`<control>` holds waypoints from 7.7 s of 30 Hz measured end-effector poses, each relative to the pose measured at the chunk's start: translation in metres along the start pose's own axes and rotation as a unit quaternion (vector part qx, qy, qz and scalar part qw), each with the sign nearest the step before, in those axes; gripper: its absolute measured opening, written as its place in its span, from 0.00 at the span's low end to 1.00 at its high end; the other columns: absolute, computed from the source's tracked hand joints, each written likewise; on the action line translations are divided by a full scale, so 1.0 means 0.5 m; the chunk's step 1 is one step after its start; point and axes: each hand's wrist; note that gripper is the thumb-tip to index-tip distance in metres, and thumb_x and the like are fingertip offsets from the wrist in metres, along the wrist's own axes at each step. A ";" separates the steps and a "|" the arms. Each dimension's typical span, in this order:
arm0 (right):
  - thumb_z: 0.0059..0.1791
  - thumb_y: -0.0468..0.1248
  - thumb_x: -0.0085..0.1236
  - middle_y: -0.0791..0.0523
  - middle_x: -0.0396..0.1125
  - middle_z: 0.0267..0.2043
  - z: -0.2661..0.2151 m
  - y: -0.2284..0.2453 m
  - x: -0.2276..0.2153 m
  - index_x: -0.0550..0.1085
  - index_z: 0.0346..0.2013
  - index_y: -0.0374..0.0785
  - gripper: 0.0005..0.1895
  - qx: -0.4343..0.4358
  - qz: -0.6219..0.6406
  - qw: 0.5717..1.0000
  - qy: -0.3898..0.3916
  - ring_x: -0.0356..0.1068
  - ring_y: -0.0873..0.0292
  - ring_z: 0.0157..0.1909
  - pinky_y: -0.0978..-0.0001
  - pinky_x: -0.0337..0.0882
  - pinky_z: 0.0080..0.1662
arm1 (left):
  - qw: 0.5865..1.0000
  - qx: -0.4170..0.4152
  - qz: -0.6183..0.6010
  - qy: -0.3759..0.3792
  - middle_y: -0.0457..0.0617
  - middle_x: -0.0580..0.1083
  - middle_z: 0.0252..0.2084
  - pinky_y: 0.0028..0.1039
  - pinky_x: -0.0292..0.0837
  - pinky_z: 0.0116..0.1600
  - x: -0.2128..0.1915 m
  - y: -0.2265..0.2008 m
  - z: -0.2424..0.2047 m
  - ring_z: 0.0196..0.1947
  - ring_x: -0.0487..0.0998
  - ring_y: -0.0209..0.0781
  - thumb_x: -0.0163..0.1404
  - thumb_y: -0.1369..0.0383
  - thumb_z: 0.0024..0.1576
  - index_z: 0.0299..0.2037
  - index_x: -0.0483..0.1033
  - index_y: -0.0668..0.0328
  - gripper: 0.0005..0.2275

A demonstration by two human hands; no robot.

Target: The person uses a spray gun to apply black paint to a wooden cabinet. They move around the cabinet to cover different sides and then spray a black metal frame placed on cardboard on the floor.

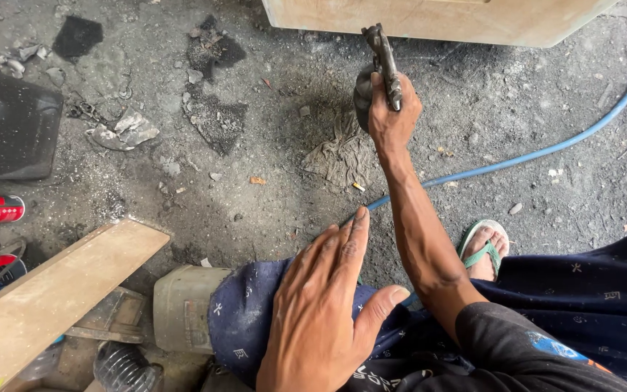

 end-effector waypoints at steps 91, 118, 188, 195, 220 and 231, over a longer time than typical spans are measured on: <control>0.58 0.48 0.50 0.56 0.78 0.35 0.069 -0.071 -0.186 0.76 0.39 0.39 0.16 -0.023 0.014 0.996 -0.082 0.74 0.66 0.27 0.71 0.78 0.35 | 0.998 0.000 0.028 0.049 0.70 0.71 0.61 0.52 0.63 0.60 0.012 -0.014 0.025 0.61 0.70 0.69 0.49 0.53 0.58 0.70 0.57 0.69 0.34; 0.56 0.39 0.56 0.55 0.76 0.31 0.028 -0.003 -0.089 0.75 0.42 0.35 0.09 0.104 0.138 0.985 -0.007 0.74 0.65 0.24 0.73 0.77 0.25 | 0.999 0.026 -0.004 0.018 0.68 0.71 0.61 0.50 0.65 0.60 -0.006 0.005 0.008 0.60 0.73 0.67 0.50 0.56 0.58 0.67 0.59 0.74 0.32; 0.58 0.56 0.47 0.54 0.71 0.28 0.123 -0.003 -0.267 0.76 0.39 0.32 0.27 -0.045 -0.012 0.987 -0.151 0.61 0.63 0.21 0.71 0.62 0.25 | 0.999 0.034 0.011 0.024 0.65 0.75 0.53 0.51 0.66 0.59 0.010 0.007 0.009 0.57 0.74 0.67 0.50 0.54 0.58 0.68 0.58 0.73 0.34; 0.57 0.48 0.52 0.55 0.77 0.31 0.101 0.071 -0.292 0.76 0.39 0.35 0.17 0.130 0.042 0.989 -0.051 0.75 0.64 0.26 0.72 0.77 0.30 | 0.999 0.035 0.011 0.016 0.68 0.74 0.56 0.51 0.66 0.58 0.022 0.008 0.013 0.57 0.73 0.69 0.49 0.53 0.58 0.70 0.57 0.70 0.34; 0.41 0.52 0.74 0.50 0.70 0.22 0.129 0.143 -0.269 0.80 0.29 0.43 0.18 0.448 -0.030 0.885 0.127 0.71 0.54 0.29 0.64 0.68 0.39 | 0.896 -0.377 0.145 0.185 0.56 0.72 0.60 0.51 0.70 0.60 0.124 0.196 0.313 0.61 0.74 0.58 0.39 0.40 0.60 0.68 0.64 0.51 0.32; 0.52 0.36 0.60 0.43 0.72 0.34 0.380 0.602 -0.819 0.77 0.43 0.35 0.08 0.376 -0.015 0.919 0.120 0.71 0.49 0.40 0.52 0.69 0.46 | 0.972 -0.213 0.082 0.048 0.54 0.75 0.42 0.45 0.74 0.51 0.170 -0.100 0.051 0.48 0.77 0.59 0.54 0.61 0.56 0.44 0.76 0.54 0.10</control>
Point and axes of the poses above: each hand's wrist, its own z-axis towards the middle knuckle, its own x-axis out of the palm, y = z × x
